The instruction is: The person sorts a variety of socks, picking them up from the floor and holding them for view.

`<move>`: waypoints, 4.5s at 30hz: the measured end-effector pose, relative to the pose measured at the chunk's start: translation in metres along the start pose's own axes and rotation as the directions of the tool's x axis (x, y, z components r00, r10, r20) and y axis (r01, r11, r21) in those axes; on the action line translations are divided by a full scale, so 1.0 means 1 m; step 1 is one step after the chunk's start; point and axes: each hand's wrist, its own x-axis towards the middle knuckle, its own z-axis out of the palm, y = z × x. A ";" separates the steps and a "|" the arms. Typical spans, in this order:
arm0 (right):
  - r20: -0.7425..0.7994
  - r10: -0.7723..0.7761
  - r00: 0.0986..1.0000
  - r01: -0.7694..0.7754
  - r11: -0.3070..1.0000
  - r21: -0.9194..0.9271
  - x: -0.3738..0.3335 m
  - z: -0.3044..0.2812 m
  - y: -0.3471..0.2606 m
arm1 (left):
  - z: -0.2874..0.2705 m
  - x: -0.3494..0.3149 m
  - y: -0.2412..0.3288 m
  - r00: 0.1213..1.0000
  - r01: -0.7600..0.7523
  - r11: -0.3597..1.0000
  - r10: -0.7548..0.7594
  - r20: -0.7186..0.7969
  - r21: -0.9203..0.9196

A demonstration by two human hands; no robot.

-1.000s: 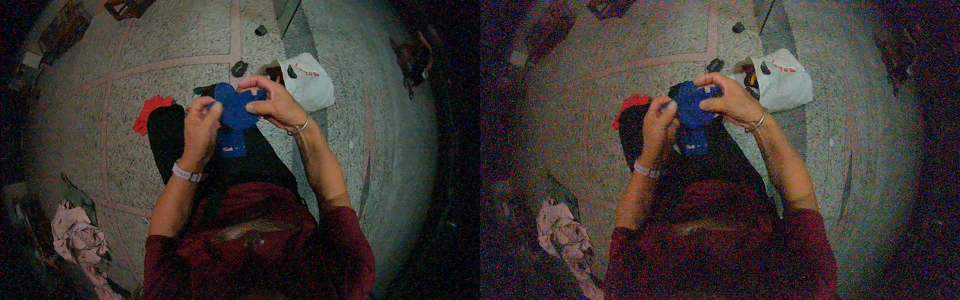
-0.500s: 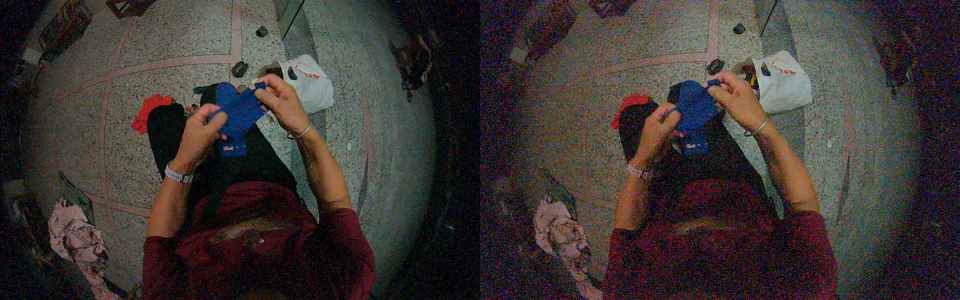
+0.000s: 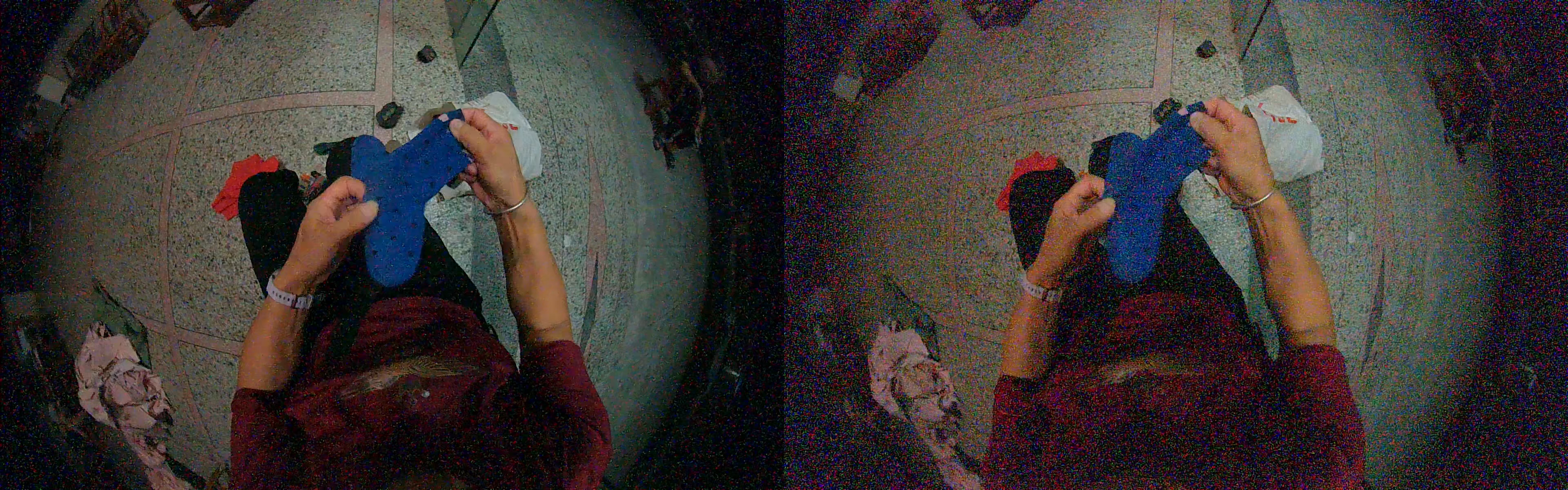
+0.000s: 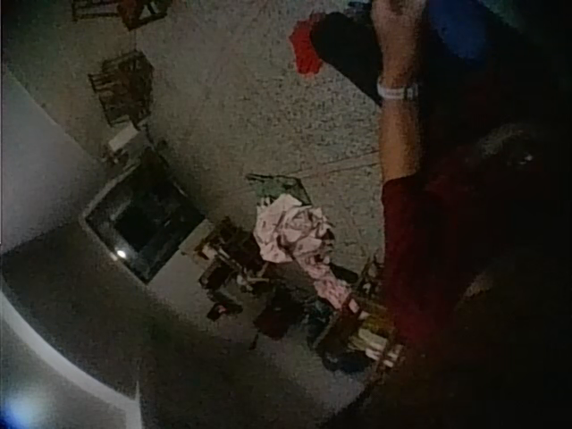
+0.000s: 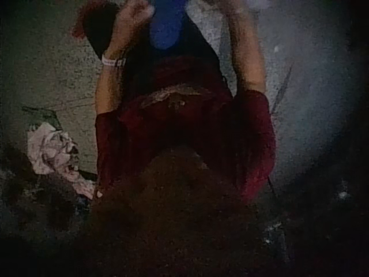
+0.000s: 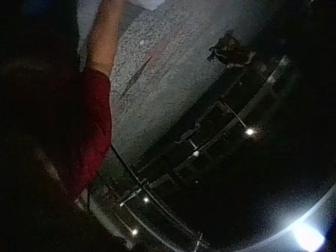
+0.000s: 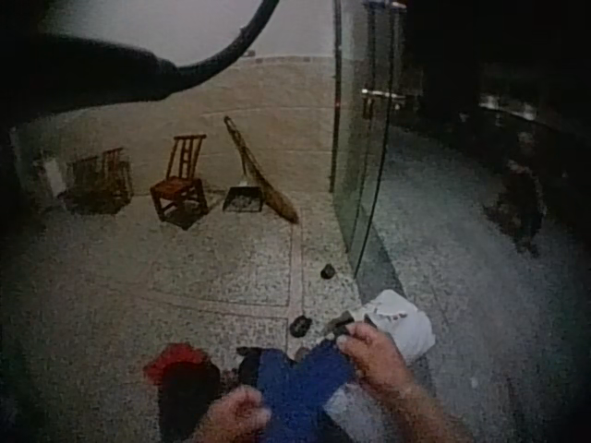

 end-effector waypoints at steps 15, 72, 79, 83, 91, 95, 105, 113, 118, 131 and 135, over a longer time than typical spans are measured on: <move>0.250 -0.277 0.928 0.333 0.917 -0.221 -0.019 0.039 -0.013 | -0.049 0.036 0.016 0.761 -0.286 0.718 0.573 -0.306 0.635; 0.166 -0.234 0.958 0.266 0.940 -0.211 -0.017 0.085 0.056 | -0.022 -0.006 0.019 0.945 0.070 0.978 -0.128 -0.300 -0.196; 0.181 -0.110 0.977 0.121 0.992 -0.047 -0.022 0.080 0.063 | -0.031 -0.005 0.004 0.905 -0.174 0.976 0.107 -0.412 -0.128; 0.169 0.057 0.984 -0.069 0.996 0.063 -0.026 0.090 0.053 | -0.023 -0.013 0.014 0.911 -0.224 0.949 0.285 -0.300 0.222; 0.175 -0.070 0.982 0.106 0.973 -0.207 -0.021 0.088 0.063 | -0.026 -0.016 -0.005 0.909 -0.241 0.970 0.234 -0.346 0.024; 0.075 -0.256 0.964 0.266 0.945 -0.189 -0.025 0.099 0.078 | -0.026 -0.020 -0.006 0.947 -0.164 0.986 0.168 -0.275 0.039; 0.016 -0.332 0.943 0.300 0.830 -0.470 -0.027 0.092 0.062 | -0.023 -0.019 -0.004 0.931 -0.169 0.975 0.206 -0.301 0.144; 0.090 -0.168 0.982 0.182 0.965 -0.187 -0.029 0.092 0.063 | -0.022 -0.017 -0.006 0.943 -0.122 0.990 0.095 -0.320 -0.066; 0.063 -0.040 0.997 0.054 0.969 -0.241 -0.024 0.084 0.065 | -0.022 -0.019 -0.002 0.970 -0.150 0.976 0.114 -0.213 -0.161; 0.094 -0.155 0.983 0.173 0.961 -0.218 -0.035 0.095 0.052 | -0.007 -0.016 0.008 0.947 -0.201 0.934 0.109 -0.301 -0.294; 0.084 -0.233 0.969 0.247 0.930 -0.271 -0.040 0.103 0.047 | -0.009 -0.015 0.006 0.913 -0.251 0.968 0.237 -0.333 0.002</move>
